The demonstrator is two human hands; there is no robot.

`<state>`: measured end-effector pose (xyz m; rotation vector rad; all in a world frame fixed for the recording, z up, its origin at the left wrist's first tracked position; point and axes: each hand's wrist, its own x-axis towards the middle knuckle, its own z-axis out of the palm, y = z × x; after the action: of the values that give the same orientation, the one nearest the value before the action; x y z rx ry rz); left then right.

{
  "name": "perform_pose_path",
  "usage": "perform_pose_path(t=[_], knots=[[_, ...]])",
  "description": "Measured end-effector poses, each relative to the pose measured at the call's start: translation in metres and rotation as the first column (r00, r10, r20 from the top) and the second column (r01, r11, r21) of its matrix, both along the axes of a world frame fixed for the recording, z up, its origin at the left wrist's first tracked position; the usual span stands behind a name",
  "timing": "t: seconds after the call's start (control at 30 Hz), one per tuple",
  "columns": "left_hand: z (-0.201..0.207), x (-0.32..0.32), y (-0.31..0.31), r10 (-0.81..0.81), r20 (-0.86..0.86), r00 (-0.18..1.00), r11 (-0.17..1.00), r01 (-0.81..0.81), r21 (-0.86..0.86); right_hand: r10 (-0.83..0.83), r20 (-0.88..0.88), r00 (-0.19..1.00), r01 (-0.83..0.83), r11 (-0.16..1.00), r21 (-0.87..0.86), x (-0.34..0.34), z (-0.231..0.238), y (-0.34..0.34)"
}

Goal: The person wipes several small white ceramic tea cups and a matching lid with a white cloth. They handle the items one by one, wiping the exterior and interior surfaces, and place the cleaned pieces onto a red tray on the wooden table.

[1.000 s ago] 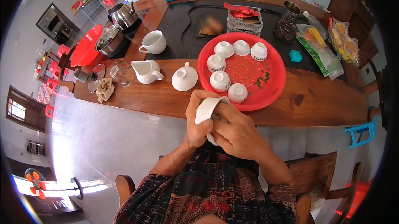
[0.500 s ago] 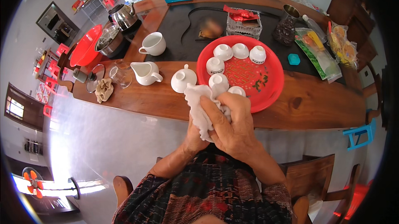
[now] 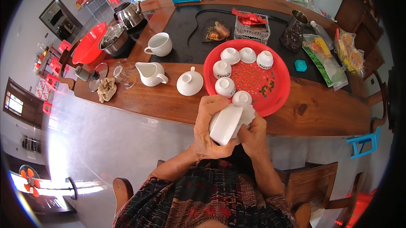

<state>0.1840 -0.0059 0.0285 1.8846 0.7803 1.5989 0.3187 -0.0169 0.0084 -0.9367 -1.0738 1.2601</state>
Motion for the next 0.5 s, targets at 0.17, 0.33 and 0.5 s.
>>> perform_pose_path(t=[0.17, 0.33, 0.5], knots=[[0.018, -0.008, -0.006, 0.175, -0.19, 0.966, 0.981, -0.188, -0.054, -0.433, 0.372, 0.821, 0.15, 0.793, 0.591, 0.014, 0.028, 0.013], [0.019, -0.008, -0.007, 0.213, 0.034, 0.976, 0.952, -0.2, -0.233, -0.548, 0.361, 0.754, -0.01, 0.54, 0.841, 0.008, 0.056, 0.012], [0.012, 0.002, -0.01, 0.163, 0.504, 0.848, 0.803, 0.183, -0.567, -0.134, 0.117, 0.984, 0.057, 0.861, 0.505, 0.001, 0.059, 0.009]])
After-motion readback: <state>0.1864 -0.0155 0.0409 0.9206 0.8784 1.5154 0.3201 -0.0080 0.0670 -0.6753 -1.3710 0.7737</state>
